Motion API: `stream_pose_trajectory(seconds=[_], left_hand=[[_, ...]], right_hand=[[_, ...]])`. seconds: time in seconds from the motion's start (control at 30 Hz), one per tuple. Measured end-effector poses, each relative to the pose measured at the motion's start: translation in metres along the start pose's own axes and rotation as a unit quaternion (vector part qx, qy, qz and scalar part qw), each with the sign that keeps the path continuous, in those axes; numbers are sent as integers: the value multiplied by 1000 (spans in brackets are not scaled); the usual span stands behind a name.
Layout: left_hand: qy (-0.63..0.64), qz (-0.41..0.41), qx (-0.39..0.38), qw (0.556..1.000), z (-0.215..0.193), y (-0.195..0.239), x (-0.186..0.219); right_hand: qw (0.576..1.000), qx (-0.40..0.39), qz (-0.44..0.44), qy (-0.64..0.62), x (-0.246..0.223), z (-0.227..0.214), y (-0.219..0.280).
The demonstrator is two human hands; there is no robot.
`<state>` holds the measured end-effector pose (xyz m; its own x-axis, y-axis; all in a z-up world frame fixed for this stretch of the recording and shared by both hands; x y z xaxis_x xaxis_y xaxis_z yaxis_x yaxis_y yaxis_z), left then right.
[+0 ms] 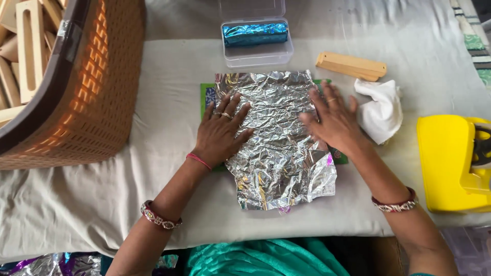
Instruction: The person wipes a wooden block with a cloth, picks a sheet of metallic foil from a basket, and wraps the foil around the block, pressing it closed. The wrapped block is placed into a plastic box alongside a blue foil-wrapped block, and the person then wipes additional bare wooden blocks with the cloth.
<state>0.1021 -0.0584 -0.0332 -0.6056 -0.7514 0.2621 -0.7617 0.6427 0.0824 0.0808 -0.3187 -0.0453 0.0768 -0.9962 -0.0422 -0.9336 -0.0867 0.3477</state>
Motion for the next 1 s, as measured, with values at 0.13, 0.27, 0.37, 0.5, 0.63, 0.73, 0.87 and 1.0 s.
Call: stream_pose_trajectory(seconds=[0.13,0.27,0.37,0.5,0.63,0.73,0.87,1.0], left_hand=[[1,-6,15,1000,3,0,-1],[-2,-7,8,1000,4,-1,0],[-14,-1,27,1000,2,1,0],[-26,0,37,999,-1,1,0],[2,-10,11,1000,-1,1,-2],[-2,-8,10,1000,3,-1,-3],[-6,-10,15,1000,6,-1,-3],[-9,-10,8,1000,7,-1,-3]], right_hand=[[991,123,2,-47,-9,-38,56],[952,229,-185,-88,-103,-55,100],[945,168,-272,-68,-169,-28,90],[964,108,-240,-37,-161,6,65],[977,117,-174,19,-120,28,74],[985,123,-124,10,-85,37,93],[998,60,-13,20,-42,43,115],[993,116,-5,5,-29,7,120]])
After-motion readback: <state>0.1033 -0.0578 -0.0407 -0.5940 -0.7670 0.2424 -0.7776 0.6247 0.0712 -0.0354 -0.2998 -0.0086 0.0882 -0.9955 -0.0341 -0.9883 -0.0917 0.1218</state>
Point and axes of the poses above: each hand's wrist, its own y-axis away from the middle knuckle, its own z-axis out of the palm, x = y × z, the point moved 9 cm from there along -y, towards the middle knuckle, and after that the axes turned 10 degrees about -x, right-handed, at the moved point
